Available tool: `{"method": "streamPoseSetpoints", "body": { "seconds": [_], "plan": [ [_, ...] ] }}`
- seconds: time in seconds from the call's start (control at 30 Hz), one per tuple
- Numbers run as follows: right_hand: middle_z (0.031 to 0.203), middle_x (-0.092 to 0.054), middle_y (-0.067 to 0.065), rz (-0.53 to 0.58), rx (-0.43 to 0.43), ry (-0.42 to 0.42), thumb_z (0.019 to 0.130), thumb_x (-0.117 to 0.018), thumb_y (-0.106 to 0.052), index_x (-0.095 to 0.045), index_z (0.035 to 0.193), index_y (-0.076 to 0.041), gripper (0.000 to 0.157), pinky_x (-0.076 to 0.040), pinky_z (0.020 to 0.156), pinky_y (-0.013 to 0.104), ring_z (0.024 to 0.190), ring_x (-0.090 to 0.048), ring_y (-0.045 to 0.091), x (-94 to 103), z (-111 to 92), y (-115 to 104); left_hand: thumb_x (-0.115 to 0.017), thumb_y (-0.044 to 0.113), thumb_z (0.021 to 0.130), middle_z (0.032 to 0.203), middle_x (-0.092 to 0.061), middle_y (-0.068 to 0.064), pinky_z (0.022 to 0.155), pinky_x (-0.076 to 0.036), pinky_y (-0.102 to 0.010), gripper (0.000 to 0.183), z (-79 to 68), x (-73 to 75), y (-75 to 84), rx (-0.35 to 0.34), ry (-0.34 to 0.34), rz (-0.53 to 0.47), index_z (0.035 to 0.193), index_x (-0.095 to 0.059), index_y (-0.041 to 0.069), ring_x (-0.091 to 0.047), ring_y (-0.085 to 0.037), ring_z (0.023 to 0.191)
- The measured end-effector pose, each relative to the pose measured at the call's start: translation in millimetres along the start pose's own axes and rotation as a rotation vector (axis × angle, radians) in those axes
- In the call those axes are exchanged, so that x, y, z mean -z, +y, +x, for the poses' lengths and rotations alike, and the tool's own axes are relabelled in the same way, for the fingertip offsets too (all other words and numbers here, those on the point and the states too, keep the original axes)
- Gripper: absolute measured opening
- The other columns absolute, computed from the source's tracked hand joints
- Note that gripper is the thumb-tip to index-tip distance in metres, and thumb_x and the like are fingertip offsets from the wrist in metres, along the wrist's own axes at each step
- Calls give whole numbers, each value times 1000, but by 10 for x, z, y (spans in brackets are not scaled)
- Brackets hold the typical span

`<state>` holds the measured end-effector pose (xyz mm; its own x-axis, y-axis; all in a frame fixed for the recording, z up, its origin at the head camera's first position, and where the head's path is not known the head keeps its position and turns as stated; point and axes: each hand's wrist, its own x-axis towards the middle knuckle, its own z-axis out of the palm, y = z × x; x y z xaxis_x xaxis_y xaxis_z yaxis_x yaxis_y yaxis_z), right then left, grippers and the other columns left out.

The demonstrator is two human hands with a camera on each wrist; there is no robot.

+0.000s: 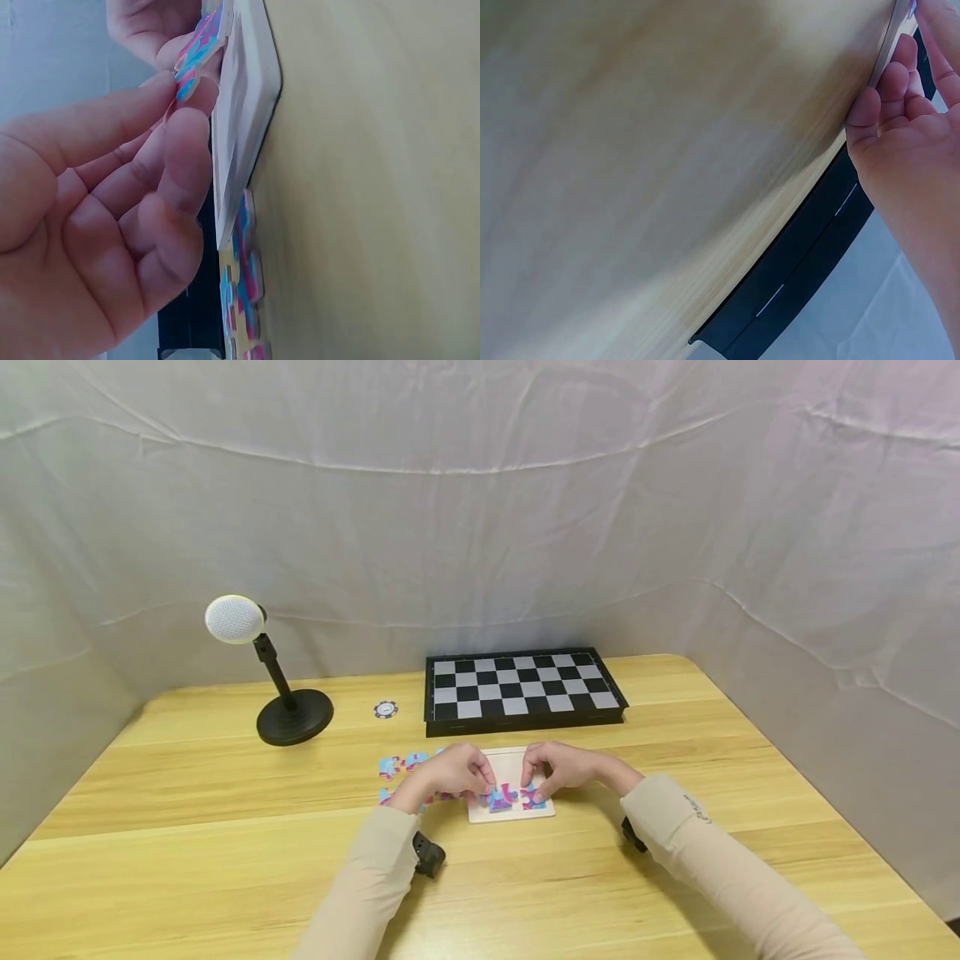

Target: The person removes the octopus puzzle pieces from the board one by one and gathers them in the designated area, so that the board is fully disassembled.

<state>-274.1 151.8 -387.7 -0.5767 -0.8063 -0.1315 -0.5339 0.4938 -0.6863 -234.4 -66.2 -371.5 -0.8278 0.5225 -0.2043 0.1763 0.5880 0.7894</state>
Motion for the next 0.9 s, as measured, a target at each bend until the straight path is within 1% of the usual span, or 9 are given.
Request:
{"method": "streamPoseSetpoints", "body": {
  "seconds": [0.1,0.2,0.33,0.47,0.67,0.9],
  "plan": [
    [84,-51,-1,1,12,1,71,-73,-9,-62,83,-4,17,-37,72,27,78,-41,14,-2,2,9,-62,-1,80,64,-61,-6,41,-35,-20,5,-33,23,-23,-5,3,3,76,-61,1,-51,-12,47],
    [84,-51,-1,3,24,2,71,-73,-10,-62,83,-4,17,-37,71,26,77,-42,13,-1,2,19,-62,0,81,65,-61,-7,44,-40,-22,4,-75,50,-56,-4,9,-3,77,-61,-1,-53,-13,48],
    [84,-51,-2,0,26,-1,71,-73,-10,-62,83,-5,17,-37,71,26,77,-41,13,0,0,25,-61,0,81,65,-60,-7,47,-44,-23,4,-129,82,-101,-8,14,-15,79,-61,-3,-54,-14,49],
    [83,-51,-2,-1,20,-4,71,-73,-10,-62,84,-5,17,-37,70,26,76,-41,13,-5,-1,26,-61,0,81,66,-60,-8,49,-46,-24,5,-176,111,-133,-24,17,-33,80,-60,-5,-55,-14,50],
    [84,-51,-1,0,20,-3,71,-72,-9,-62,84,-5,17,-37,70,26,77,-42,15,-8,-4,21,-60,0,82,66,-58,-7,52,-48,-28,5,-264,166,-181,-48,27,-45,80,-59,-5,-57,-17,52],
    [84,-51,0,9,27,-6,72,-72,-9,-62,84,-4,17,-37,70,27,77,-42,16,-4,-6,22,-59,0,83,68,-59,-10,52,-47,-30,5,-387,256,-243,-42,34,-61,82,-60,-4,-57,-17,53]
  ]
}}
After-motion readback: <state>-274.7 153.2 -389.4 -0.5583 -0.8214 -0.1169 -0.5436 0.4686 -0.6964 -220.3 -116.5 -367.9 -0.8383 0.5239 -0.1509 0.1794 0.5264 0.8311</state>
